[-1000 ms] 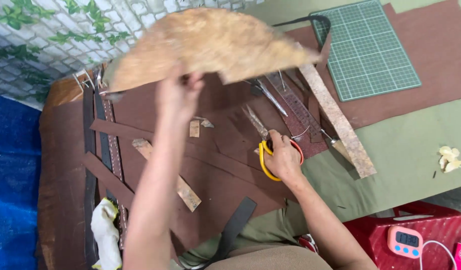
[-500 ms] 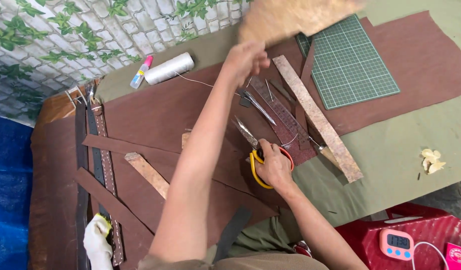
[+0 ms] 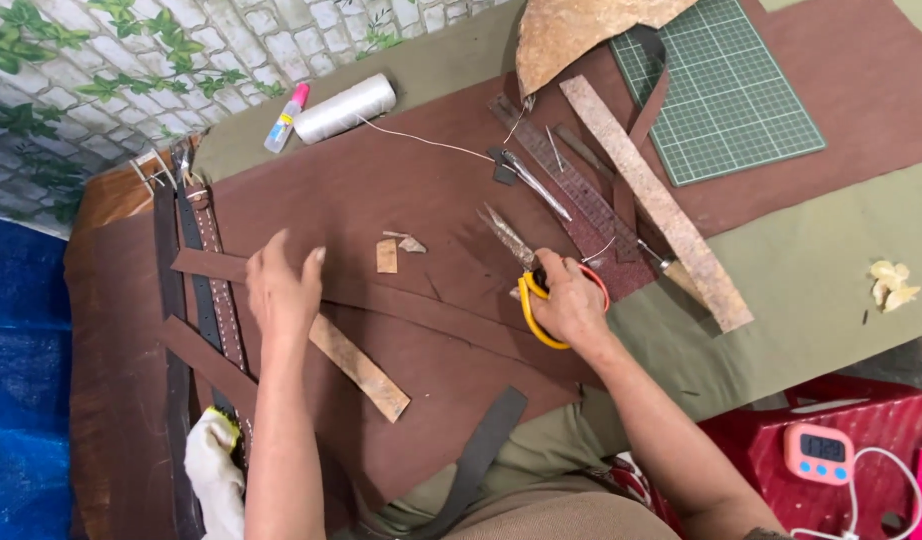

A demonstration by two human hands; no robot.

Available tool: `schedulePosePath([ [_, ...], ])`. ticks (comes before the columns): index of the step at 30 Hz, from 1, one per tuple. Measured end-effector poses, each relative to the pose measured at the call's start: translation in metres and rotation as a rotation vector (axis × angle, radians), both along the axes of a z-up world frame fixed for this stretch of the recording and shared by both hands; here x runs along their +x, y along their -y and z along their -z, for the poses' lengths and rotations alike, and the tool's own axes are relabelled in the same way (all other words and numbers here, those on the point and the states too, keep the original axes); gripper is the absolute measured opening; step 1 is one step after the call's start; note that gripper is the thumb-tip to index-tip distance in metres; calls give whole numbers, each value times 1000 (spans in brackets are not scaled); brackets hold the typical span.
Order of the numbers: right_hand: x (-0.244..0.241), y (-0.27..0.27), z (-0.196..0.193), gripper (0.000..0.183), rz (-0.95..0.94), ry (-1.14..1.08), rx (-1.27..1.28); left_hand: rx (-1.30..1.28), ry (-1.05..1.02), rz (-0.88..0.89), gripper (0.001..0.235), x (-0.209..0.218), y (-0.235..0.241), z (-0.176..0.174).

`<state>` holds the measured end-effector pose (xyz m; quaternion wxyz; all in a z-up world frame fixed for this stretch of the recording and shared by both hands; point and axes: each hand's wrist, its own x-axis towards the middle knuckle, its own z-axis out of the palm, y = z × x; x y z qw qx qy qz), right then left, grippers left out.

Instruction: Trimming the edges of leather strips and cutting leather pieces using scissors on a workshop table.

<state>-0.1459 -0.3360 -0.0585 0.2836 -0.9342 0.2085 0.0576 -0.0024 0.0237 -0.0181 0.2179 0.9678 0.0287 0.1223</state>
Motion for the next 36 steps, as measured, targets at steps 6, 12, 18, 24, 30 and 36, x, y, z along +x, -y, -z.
schedulePosePath([
  [6,-3,-2,8,58,-1,48,-22,129,-130,-118,83,-26,-29,38],
  [12,-6,-12,7,55,31,79,-70,143,225,-122,79,-17,-35,93],
  [18,-4,-11,22,60,43,62,-131,-483,359,-47,67,-12,-38,94],
  [24,-8,-22,17,64,97,136,-111,-1291,224,-188,43,20,-45,137],
  [30,-4,-37,-2,64,-73,244,-242,-1730,51,-53,33,4,2,84],
  [36,68,-22,22,68,-281,163,-361,-1795,-45,314,24,18,47,116],
])
